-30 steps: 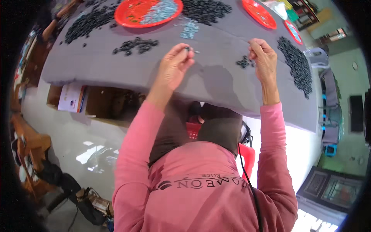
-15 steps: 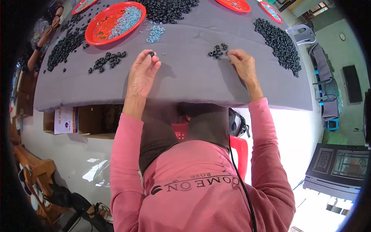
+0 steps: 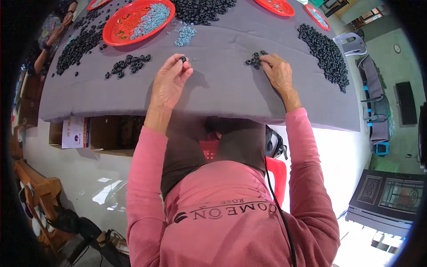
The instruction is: Manually assembling small plastic parts by inserting small colored pieces into black rings.
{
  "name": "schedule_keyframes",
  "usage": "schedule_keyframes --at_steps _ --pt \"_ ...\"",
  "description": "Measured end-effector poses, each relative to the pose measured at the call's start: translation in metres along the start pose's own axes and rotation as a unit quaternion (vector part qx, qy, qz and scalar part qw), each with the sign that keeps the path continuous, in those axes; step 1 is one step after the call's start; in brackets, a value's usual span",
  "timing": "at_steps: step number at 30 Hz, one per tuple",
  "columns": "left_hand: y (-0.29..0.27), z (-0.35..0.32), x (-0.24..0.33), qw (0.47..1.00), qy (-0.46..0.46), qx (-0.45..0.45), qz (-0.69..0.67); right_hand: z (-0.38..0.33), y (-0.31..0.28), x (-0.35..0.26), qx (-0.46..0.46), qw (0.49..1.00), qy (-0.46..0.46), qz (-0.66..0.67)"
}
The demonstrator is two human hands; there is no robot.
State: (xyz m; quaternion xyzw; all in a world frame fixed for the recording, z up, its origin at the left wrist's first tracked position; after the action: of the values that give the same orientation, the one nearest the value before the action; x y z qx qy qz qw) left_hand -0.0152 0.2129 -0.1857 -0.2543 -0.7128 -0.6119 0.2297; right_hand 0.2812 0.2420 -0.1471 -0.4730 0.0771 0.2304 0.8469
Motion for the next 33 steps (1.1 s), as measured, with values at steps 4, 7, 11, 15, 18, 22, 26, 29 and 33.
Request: schedule_keyframes --at_steps 4,7,11,15,18,22,26,29,33 --pt "-0.001 0.002 -0.002 1.0 0.003 -0.003 -0.001 -0.004 0.002 0.014 0.056 0.997 0.031 0.047" --pt "0.0 0.002 -0.003 1.0 0.004 -0.016 0.001 -0.008 0.001 0.026 0.078 0.982 0.12 0.12" --pt "-0.001 0.001 -0.001 1.0 0.008 -0.015 0.003 -0.012 0.0 0.025 0.034 0.917 0.279 0.283" --pt "-0.002 0.001 -0.002 1.0 0.002 -0.014 0.001 -0.006 -0.005 0.004 0.028 0.886 0.278 0.37" --pt "-0.003 0.003 -0.004 1.0 0.005 -0.021 -0.012 0.002 -0.007 -0.023 0.02 0.833 0.281 0.476" --pt "-0.006 0.003 -0.004 0.999 0.003 -0.022 -0.031 0.009 0.007 -0.058 -0.034 0.753 0.284 0.593" --pt "-0.004 0.002 -0.005 0.999 -0.011 -0.004 -0.042 0.012 0.028 -0.084 -0.095 0.677 0.299 0.666" --pt "-0.005 0.001 -0.005 0.999 -0.012 -0.011 -0.037 0.015 0.044 -0.097 -0.112 0.669 0.307 0.668" --pt "-0.003 0.001 -0.005 0.999 -0.018 -0.017 -0.046 0.018 0.059 -0.1 -0.099 0.736 0.309 0.594"
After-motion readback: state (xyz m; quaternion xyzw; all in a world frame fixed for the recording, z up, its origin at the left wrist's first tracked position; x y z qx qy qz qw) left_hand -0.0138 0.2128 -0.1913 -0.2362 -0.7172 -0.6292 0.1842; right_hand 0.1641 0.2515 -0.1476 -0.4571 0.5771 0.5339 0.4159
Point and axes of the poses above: each hand's wrist, its own z-axis towards the middle knuckle, its own y-axis out of the palm, x = y × z, the point moved 5 cm from there along z, towards the middle knuckle, and after that the axes turned 10 degrees about x, right-handed, at the moved point
